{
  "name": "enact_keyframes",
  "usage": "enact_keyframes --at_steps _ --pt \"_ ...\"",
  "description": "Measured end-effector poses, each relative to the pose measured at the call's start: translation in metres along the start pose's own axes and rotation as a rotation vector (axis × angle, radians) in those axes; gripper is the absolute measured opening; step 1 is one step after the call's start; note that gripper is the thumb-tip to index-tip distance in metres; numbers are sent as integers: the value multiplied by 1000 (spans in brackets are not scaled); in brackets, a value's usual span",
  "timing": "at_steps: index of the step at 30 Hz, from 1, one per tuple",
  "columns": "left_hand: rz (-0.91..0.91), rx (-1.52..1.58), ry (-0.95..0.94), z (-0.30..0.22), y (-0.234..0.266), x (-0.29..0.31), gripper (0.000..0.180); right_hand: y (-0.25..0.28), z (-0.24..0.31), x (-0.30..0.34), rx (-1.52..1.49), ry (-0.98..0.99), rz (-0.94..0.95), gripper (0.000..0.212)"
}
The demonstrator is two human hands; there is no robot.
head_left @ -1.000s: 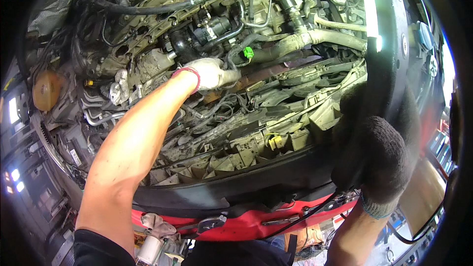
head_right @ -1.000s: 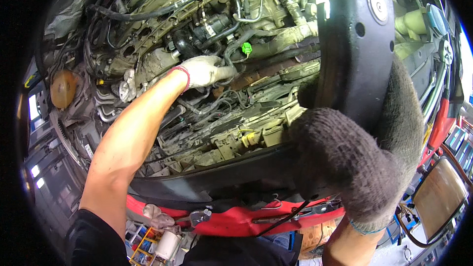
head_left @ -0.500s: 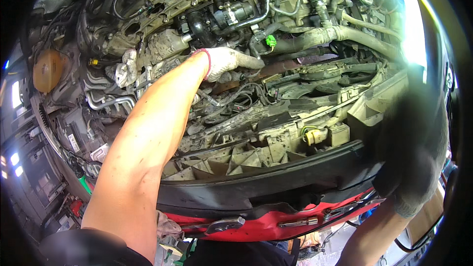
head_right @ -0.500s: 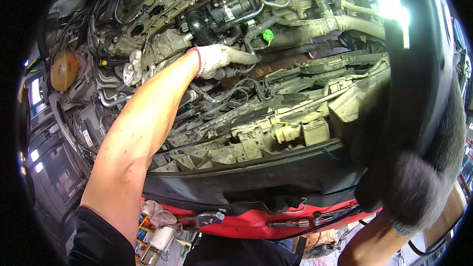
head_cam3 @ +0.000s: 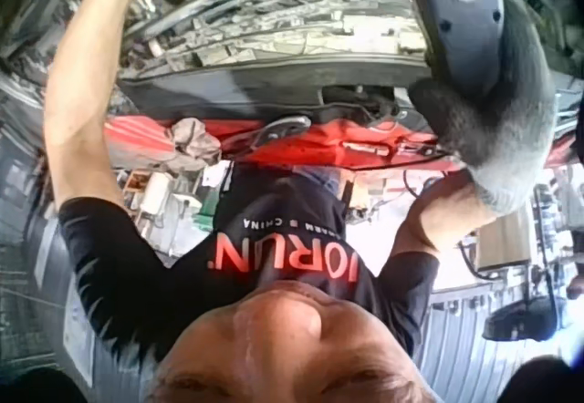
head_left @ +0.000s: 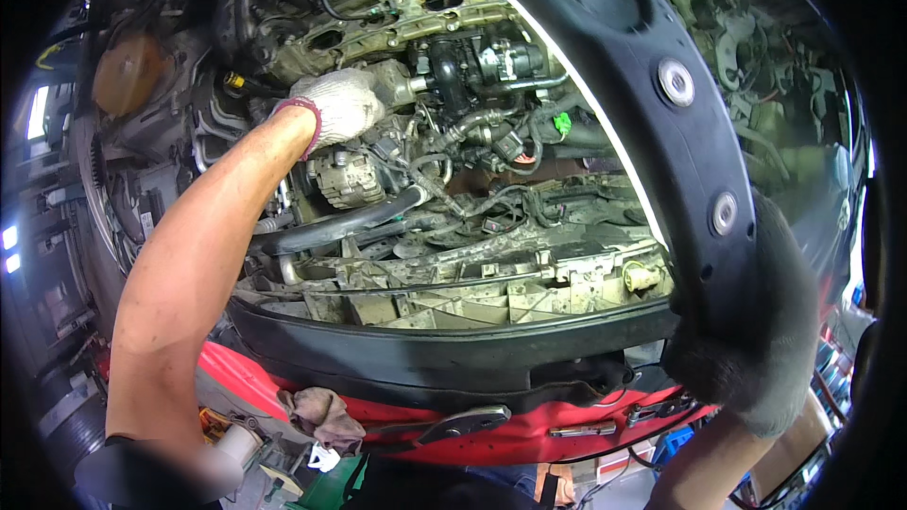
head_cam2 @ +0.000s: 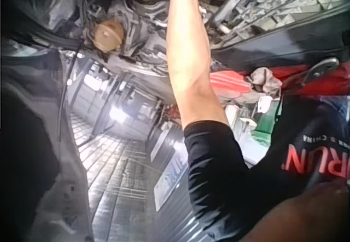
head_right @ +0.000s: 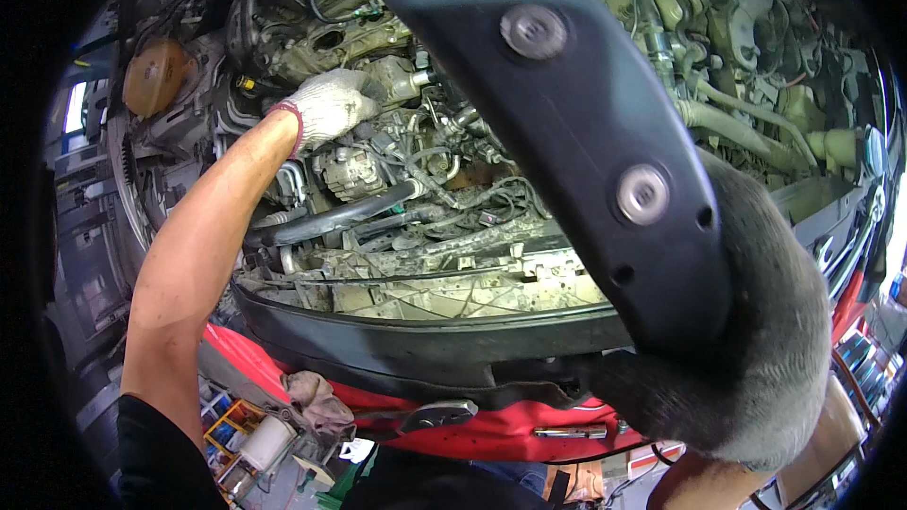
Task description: The person works inside a car engine bay, using a handheld inspection light to illuminate components while manipulating hoses, connectors, and engine parts with gloved hands. The person moves the light and hands repeatedly to access different areas of the engine.
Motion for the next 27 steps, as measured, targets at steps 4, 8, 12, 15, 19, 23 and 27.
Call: enact_keyframes --at_steps 4,8,12,15,19,23,27 --pt "-34 159 -202 13 -27 -13 36 -20 23 -37 -171 -52 82 98" --pt "-49 77 -138 -21 -42 -23 30 -45 12 -55 -207 -232 16 85" --pt "6 -170 -398 -60 -54 -43 23 -49 10 -57 -278 -278 9 85" --pt "119 -210 -330 -43 -104 -80 22 -51 12 -64 -232 -226 91 89" --pt "264 -88 -257 -52 -100 -85 35 -51 8 -65 -315 -272 68 91" --pt "330 -68 -225 -58 -77 -70 45 -49 9 -66 -282 -270 55 91" --pt "449 -135 -218 -59 -60 -60 48 -49 4 -65 -275 -201 32 92"
Point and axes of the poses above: each hand's wrist, its own x-axis away from the middle knuckle, its own y-axis out of the back of the hand, z = x × y, the point moved 3 cm from there along -x, towards the middle knuckle, and after that the axes turned 3 degrees about x, right-handed, at the moved point
